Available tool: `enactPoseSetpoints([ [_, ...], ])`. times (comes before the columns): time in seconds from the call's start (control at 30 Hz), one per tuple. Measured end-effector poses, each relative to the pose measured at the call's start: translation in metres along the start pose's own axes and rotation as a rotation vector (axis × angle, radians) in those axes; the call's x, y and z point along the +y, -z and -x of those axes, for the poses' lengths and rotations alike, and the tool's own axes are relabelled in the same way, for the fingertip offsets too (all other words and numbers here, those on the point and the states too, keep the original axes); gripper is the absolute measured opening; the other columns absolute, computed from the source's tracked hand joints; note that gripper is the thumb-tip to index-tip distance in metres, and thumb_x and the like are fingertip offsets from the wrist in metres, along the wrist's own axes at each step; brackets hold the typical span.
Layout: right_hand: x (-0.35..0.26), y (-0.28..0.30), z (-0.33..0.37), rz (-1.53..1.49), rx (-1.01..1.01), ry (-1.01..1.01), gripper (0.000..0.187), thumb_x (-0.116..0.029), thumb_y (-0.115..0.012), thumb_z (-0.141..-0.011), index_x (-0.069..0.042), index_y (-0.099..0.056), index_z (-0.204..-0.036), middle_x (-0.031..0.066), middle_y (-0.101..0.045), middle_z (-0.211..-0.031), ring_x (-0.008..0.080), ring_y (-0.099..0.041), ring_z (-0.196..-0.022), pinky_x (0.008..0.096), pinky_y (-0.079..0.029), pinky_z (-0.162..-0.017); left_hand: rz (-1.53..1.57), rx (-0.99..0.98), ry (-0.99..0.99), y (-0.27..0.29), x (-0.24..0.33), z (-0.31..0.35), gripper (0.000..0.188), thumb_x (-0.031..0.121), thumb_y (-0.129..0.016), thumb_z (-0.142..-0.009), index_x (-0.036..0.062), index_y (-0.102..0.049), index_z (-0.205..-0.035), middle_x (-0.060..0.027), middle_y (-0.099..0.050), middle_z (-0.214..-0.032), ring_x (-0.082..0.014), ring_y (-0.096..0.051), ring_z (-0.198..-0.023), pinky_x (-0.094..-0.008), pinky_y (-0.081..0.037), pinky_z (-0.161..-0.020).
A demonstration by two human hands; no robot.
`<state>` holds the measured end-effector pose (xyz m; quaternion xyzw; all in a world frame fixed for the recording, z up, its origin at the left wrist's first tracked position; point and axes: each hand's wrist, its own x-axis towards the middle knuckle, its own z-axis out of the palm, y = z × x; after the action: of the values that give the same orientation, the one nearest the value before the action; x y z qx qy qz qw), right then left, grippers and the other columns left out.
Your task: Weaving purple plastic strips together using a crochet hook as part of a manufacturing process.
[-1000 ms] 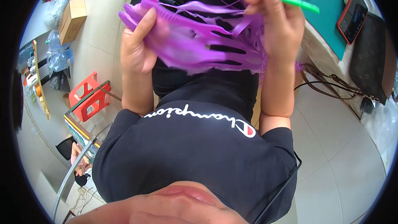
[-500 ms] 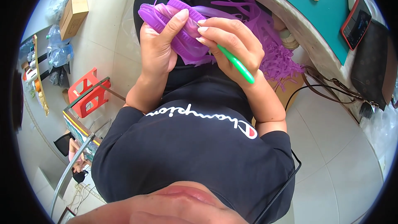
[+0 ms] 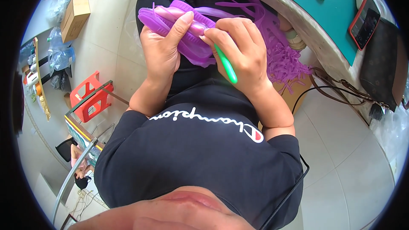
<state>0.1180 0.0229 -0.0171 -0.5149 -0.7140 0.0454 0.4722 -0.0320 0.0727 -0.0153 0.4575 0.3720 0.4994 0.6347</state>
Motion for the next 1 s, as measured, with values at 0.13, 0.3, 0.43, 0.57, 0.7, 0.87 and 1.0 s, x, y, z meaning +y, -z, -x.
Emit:
enactPoseSetpoints([
  [0.13, 0.005, 0.015, -0.005, -0.004, -0.179, -0.071, 0.009, -0.005, -0.069, -0.081, -0.001, -0.062, -0.080, 0.0106, -0.060, -0.078, 0.0213, -0.056, -0.067, 0.0281, -0.043, -0.061, -0.077, -0.015, 0.003, 0.003, -0.003, 0.003, 0.009, 0.006, -0.065, -0.089, -0.0027, -0.063, -0.088, -0.0087, -0.067, -0.074, -0.0125, -0.066, -0.067, -0.0231, -0.052, -0.062],
  [0.3, 0.011, 0.024, -0.004, -0.922, 0.053, -0.621, 0.011, -0.007, -0.054, -0.096, 0.003, -0.057, -0.094, 0.0094, -0.062, -0.080, 0.0125, -0.057, -0.070, 0.0236, -0.045, -0.065, 0.263, -0.077, 0.274, 0.007, 0.004, 0.000, 0.011, 0.007, -0.065, -0.089, -0.0027, -0.061, -0.092, -0.0093, -0.067, -0.076, -0.0132, -0.066, -0.066, -0.0238, -0.052, -0.062],
  [0.43, 0.011, 0.010, -0.004, -0.709, -0.111, -0.593, 0.021, -0.001, -0.071, -0.082, -0.002, -0.050, -0.081, 0.0075, -0.064, -0.082, 0.0110, -0.060, -0.077, 0.0239, -0.049, -0.070, 0.100, -0.115, 0.219, 0.002, 0.003, 0.003, 0.017, 0.008, -0.070, -0.085, -0.0011, -0.061, -0.096, -0.0074, -0.067, -0.078, -0.0123, -0.064, -0.068, -0.0244, -0.052, -0.065],
  [0.57, 0.026, 0.014, 0.005, -1.097, -0.085, -0.515, 0.036, 0.008, -0.069, -0.077, -0.010, -0.038, -0.074, 0.0103, -0.062, -0.079, 0.0103, -0.056, -0.074, 0.0226, -0.045, -0.066, -0.441, -0.172, -0.022, 0.012, 0.000, 0.008, 0.021, 0.008, -0.075, -0.080, 0.0013, -0.063, -0.095, -0.0038, -0.068, -0.079, -0.0106, -0.064, -0.073, -0.0245, -0.051, -0.068],
  [0.7, 0.038, 0.016, 0.014, -1.012, -0.050, -0.299, 0.036, 0.004, -0.066, -0.080, -0.014, -0.035, -0.075, 0.0165, -0.066, -0.078, 0.0201, -0.050, -0.075, 0.0344, -0.041, -0.073, -0.471, -0.041, -0.053, 0.009, 0.003, 0.009, 0.018, 0.006, -0.075, -0.079, 0.0014, -0.064, -0.093, -0.0038, -0.069, -0.081, -0.0092, -0.064, -0.074, -0.0240, -0.051, -0.069],
  [0.87, 0.026, 0.013, 0.012, -1.038, -0.071, -0.399, 0.033, 0.007, -0.064, -0.082, -0.011, -0.037, -0.074, 0.0127, -0.064, -0.080, 0.0154, -0.054, -0.075, 0.0273, -0.043, -0.069, -0.375, -0.092, 0.059, 0.012, 0.007, 0.009, 0.015, 0.007, -0.072, -0.082, 0.0012, -0.064, -0.094, -0.0040, -0.068, -0.084, -0.0102, -0.064, -0.076, -0.0244, -0.051, -0.071],
  [1.0, 0.025, 0.010, 0.012, -0.993, -0.044, -0.566, 0.030, 0.005, -0.064, -0.086, -0.008, -0.039, -0.076, 0.0096, -0.064, -0.082, 0.0095, -0.056, -0.077, 0.0210, -0.045, -0.066, 0.047, -0.172, 0.331, 0.010, 0.004, 0.005, 0.017, 0.010, -0.069, -0.085, 0.0011, -0.063, -0.098, -0.0052, -0.067, -0.088, -0.0124, -0.064, -0.081, -0.0261, -0.050, -0.077],
])
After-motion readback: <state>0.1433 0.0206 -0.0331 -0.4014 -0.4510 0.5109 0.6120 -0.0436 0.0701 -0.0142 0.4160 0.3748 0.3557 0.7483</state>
